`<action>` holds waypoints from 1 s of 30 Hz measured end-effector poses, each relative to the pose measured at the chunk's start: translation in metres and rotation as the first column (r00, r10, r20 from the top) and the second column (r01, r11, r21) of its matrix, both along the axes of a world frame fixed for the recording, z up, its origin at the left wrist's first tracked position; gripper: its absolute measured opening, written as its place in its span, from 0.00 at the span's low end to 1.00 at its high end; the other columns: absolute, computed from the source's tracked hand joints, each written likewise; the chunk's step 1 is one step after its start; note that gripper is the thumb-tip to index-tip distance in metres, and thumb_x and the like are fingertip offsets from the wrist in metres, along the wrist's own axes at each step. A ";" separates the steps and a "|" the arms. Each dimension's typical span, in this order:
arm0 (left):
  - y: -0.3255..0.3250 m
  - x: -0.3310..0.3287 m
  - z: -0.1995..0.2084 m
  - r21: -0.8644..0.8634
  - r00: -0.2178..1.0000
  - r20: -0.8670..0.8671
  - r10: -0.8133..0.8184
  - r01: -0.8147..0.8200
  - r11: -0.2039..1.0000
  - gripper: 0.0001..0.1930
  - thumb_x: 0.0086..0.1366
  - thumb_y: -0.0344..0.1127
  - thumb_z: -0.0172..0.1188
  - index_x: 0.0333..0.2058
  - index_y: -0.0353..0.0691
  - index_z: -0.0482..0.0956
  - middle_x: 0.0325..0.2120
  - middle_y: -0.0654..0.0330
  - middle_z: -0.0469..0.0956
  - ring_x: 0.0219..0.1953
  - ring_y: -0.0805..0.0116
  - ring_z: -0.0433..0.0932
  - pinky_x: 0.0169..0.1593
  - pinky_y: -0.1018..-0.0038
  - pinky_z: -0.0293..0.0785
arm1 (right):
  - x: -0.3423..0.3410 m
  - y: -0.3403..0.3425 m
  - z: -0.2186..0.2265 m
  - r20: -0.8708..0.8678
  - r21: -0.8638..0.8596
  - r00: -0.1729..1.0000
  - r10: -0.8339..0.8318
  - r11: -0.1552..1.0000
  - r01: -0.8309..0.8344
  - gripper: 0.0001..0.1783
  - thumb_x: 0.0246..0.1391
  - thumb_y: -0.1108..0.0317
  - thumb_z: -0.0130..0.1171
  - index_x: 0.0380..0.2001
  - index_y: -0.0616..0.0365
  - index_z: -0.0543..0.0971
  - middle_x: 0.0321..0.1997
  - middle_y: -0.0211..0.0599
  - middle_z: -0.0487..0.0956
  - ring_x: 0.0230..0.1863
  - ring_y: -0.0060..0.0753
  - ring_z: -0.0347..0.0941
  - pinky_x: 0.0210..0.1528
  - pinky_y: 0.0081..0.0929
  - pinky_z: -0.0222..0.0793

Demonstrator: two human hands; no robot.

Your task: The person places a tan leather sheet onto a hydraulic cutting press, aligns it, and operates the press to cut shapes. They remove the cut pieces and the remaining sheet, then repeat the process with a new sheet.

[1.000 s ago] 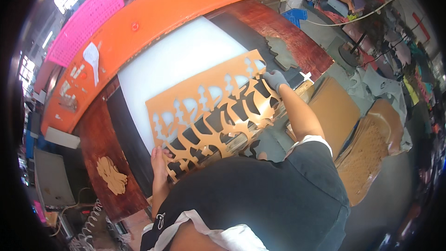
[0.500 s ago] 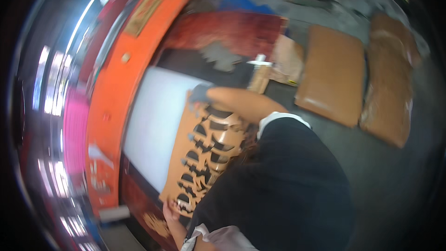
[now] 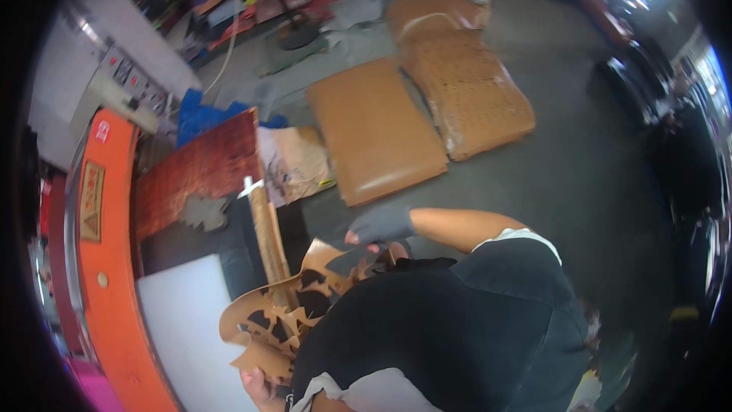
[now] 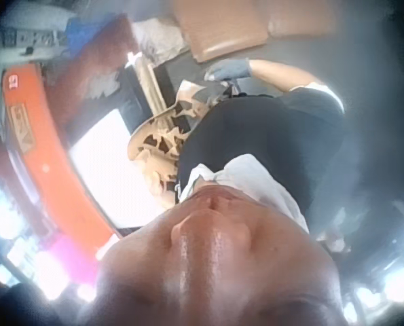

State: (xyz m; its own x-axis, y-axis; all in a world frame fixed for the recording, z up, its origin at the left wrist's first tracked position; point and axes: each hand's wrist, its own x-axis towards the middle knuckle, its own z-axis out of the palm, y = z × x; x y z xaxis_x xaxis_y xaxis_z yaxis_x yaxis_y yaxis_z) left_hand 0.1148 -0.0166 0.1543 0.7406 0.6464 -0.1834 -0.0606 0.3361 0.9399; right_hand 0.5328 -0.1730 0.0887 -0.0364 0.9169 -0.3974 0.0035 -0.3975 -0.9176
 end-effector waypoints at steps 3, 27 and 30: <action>0.004 0.048 0.036 0.123 0.937 0.105 -0.332 0.319 0.940 0.16 0.61 0.40 0.57 0.33 0.29 0.70 0.17 0.55 0.74 0.17 0.68 0.73 0.23 0.74 0.71 | 0.005 -0.036 0.017 0.069 -0.147 0.998 0.011 0.989 -0.001 0.20 0.54 0.53 0.51 0.41 0.57 0.77 0.19 0.26 0.72 0.22 0.17 0.65 0.25 0.20 0.60; -0.083 0.634 0.015 0.306 0.839 -0.247 -0.484 0.542 0.783 0.19 0.60 0.44 0.59 0.40 0.32 0.74 0.20 0.60 0.76 0.17 0.74 0.73 0.23 0.78 0.70 | 0.430 -0.474 -0.003 0.430 -0.050 0.492 -0.757 0.524 0.850 0.24 0.54 0.50 0.50 0.17 0.59 0.76 0.16 0.30 0.73 0.20 0.23 0.67 0.27 0.24 0.63; -0.055 0.766 0.017 0.437 0.851 -0.159 -0.501 0.515 0.738 0.16 0.62 0.42 0.56 0.38 0.34 0.72 0.20 0.62 0.75 0.15 0.74 0.71 0.22 0.78 0.70 | 0.550 -0.446 0.035 0.456 0.024 0.484 -0.747 0.553 0.833 0.20 0.53 0.50 0.51 0.25 0.58 0.76 0.15 0.27 0.71 0.19 0.20 0.65 0.25 0.23 0.62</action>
